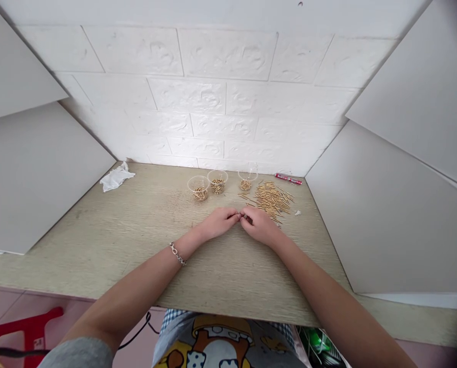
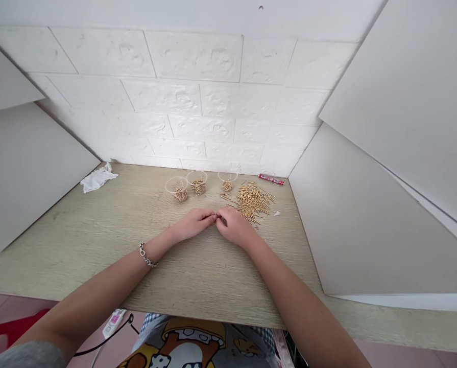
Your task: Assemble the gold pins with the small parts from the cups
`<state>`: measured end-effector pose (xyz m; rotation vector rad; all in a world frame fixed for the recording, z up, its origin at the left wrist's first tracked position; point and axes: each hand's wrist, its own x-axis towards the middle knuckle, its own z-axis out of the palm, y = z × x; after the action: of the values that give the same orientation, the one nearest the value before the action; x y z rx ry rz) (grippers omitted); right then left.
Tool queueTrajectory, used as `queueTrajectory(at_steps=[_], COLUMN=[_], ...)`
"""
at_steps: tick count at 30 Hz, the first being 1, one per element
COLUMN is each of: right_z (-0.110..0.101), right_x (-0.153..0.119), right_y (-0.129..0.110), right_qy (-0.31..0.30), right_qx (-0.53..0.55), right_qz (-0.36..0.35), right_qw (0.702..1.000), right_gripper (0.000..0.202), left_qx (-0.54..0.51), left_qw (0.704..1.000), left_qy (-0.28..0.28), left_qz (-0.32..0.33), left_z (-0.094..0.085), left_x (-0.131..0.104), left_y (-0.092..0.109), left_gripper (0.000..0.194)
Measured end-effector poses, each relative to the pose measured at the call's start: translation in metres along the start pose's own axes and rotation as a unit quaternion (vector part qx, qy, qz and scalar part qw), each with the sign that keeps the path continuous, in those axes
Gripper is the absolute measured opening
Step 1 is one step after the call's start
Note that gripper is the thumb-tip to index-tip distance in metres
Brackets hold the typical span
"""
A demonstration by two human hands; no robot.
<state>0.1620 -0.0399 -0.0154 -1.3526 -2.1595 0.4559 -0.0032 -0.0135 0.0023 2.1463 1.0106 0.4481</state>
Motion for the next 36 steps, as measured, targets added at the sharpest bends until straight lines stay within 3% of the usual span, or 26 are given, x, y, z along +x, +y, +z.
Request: queueTrajectory(at_steps=[16,24,31,36], right_z=[0.001,0.002,0.001,0.002], right_x=[0.000,-0.003,-0.003,-0.003], right_y=[0.001,0.001,-0.003,-0.009], right_qy=[0.009,0.023,0.046,0.082], right_qx=[-0.002,0.005,0.034,0.029], right_qz=[-0.012,-0.011,-0.013,-0.007], right_qw=[1.000,1.000,0.998,0.996], right_gripper=[0.013,0.014,0.017,0.019], left_qx=[-0.027,-0.144,-0.266,-0.292], left_qw=[1.000,0.988,0.961,0.953], left_qy=[0.001,-0.020,-0.042,-0.046], left_qz=[-0.009,-0.047,-0.066,-0.071], left_z=[-0.001,-0.001,-0.002,-0.005], left_x=[0.000,0.000,0.002,0.003], left_y=[0.000,-0.008,-0.011,-0.010], left_gripper=[0.029,0.033,0.035,0.037])
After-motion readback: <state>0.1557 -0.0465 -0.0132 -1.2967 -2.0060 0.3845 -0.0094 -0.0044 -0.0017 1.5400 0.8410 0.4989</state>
